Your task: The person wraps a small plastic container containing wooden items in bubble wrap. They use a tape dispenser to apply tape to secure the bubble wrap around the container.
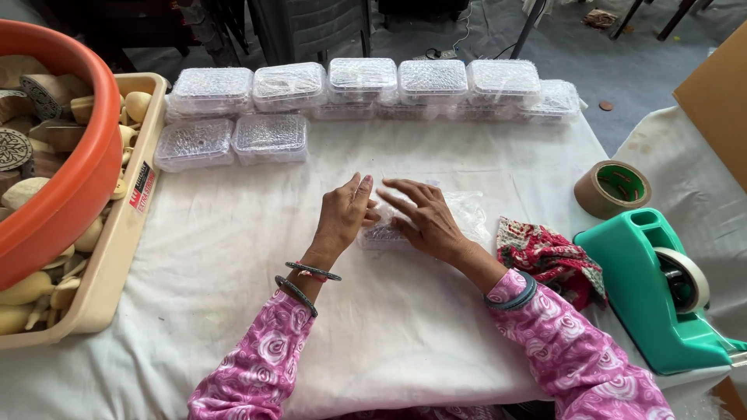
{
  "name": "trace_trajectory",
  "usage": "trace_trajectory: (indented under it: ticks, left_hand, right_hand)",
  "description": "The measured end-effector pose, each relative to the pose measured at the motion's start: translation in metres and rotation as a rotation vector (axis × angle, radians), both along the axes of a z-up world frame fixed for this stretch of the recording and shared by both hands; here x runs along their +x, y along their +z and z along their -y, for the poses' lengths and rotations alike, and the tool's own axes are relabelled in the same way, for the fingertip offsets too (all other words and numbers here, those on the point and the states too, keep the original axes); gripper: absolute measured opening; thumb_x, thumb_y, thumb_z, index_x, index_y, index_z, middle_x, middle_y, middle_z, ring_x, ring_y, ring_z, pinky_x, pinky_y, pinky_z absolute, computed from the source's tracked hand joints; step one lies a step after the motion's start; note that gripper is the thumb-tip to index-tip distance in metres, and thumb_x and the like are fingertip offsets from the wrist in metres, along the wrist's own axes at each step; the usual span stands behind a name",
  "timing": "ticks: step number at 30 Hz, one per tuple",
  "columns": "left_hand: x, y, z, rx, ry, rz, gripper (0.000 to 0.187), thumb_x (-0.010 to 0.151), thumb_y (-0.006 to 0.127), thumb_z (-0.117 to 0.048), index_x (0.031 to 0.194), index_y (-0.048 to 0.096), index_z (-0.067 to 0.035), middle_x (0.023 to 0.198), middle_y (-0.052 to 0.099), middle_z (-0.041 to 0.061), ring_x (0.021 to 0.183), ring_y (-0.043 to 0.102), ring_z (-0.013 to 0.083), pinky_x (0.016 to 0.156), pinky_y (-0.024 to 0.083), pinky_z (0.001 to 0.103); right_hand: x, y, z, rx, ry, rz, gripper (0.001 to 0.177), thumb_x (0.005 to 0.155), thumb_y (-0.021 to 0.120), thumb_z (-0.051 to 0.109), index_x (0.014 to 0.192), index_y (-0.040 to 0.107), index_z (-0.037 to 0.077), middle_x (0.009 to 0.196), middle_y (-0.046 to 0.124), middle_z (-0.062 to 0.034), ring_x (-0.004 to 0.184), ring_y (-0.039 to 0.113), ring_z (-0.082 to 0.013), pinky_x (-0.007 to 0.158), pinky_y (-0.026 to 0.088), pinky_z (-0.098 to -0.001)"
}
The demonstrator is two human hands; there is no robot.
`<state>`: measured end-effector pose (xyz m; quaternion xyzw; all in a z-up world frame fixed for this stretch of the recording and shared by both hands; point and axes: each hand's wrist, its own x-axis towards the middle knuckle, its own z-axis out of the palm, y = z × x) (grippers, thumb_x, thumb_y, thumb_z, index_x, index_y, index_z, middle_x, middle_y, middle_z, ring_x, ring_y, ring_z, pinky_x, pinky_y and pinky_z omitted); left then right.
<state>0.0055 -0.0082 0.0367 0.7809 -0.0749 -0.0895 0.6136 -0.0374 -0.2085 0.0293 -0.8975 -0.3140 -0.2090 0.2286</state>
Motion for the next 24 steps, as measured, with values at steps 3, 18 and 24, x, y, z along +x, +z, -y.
trace_trajectory:
  ticks: [3,18,24]
  left_hand:
    - [0.0,0.0,-0.003,-0.018,-0.028,-0.032,0.068,0.103,0.045,-0.044,0.151,0.035,0.002,0.095,0.076,0.021,0.07,0.078,0.0196,0.057,0.066,0.026]
    - [-0.009,-0.052,0.007,0.689,-0.094,0.602,0.045,0.105,0.046,-0.024,0.149,0.051,-0.015,0.16,0.045,0.001,0.152,0.03,0.0247,0.123,0.027,0.044]
    - [-0.007,-0.041,0.008,0.84,-0.09,0.619,0.046,0.099,0.047,-0.031,0.144,0.052,-0.022,0.16,0.042,0.004,0.151,0.025,0.0253,0.121,0.017,0.053]
  right_hand:
    - [0.006,-0.014,0.005,0.014,0.051,0.027,0.037,0.092,0.072,0.017,0.129,0.066,0.017,0.138,0.064,-0.0026,0.136,0.055,-0.0245,0.108,0.04,-0.0437]
    - [0.011,-0.023,0.013,0.279,0.084,-0.193,0.016,0.094,0.074,0.022,0.103,0.076,0.01,0.115,0.076,-0.0017,0.13,0.064,-0.0238,0.11,0.044,-0.0417]
    - [0.01,-0.021,0.005,0.274,-0.081,-0.187,0.036,0.093,0.074,0.034,0.122,0.072,0.011,0.133,0.065,-0.0011,0.135,0.053,-0.0243,0.108,0.041,-0.0417]
